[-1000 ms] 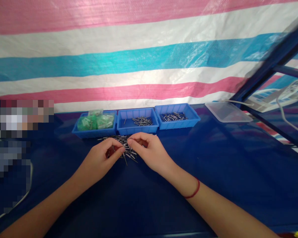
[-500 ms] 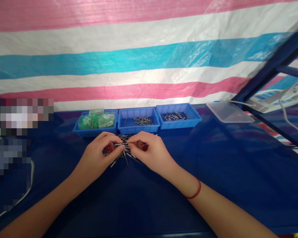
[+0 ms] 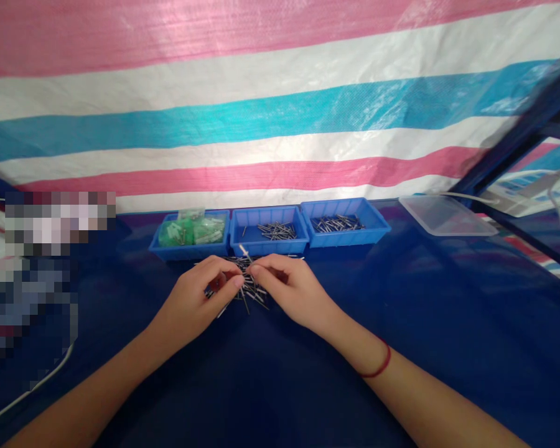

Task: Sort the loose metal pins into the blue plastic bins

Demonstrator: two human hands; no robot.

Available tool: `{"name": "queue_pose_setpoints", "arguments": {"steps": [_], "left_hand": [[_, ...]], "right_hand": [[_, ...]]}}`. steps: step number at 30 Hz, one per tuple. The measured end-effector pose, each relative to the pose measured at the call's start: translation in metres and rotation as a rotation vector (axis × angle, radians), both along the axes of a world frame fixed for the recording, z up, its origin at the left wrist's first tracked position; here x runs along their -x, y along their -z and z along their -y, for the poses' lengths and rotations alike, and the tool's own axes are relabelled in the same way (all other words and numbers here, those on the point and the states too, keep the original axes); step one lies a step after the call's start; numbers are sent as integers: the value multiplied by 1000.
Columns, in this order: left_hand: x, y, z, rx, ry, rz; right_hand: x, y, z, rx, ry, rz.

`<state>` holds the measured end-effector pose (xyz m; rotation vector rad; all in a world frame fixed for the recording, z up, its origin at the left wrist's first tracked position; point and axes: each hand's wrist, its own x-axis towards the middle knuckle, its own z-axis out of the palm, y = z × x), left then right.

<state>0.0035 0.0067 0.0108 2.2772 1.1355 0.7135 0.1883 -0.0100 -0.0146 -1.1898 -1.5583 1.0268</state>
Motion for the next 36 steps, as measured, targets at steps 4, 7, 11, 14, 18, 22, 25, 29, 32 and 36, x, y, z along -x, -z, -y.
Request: {"name": "queue_pose_setpoints", "arguments": {"steps": [4,7,11,14,18,22,25,29,32,36], "left_hand": [[2,1,-1,-15,14,-54],[6,0,-3,-38,63,-179],[14,-3,-4,-74,117,-460],[17,-4,-4,-41,150,-596],[15,-4,-2,3,190,-604],[11,-6,-2,-6,166,-623],[10,-7,-1,-10,158,-652],[12,-4,-3,7,164,-623],[15,-1,-7,-27,161,-471],[11,1,-8,32,68,-131]], "right_hand": [[-13,-1,-9,67,275,-337],[-30,-6,-19,109,419,-545],[-44,-8,-25,221,460,-612],[-38,-8,-22,262,384,-588],[-20,-7,-12,262,240,-420],[-9,-4,-7,208,195,-203],[-6,-2,-6,169,148,-64],[-3,-4,-5,124,105,57],[0,-3,-3,70,53,125],[3,2,0,57,-49,128]]}}
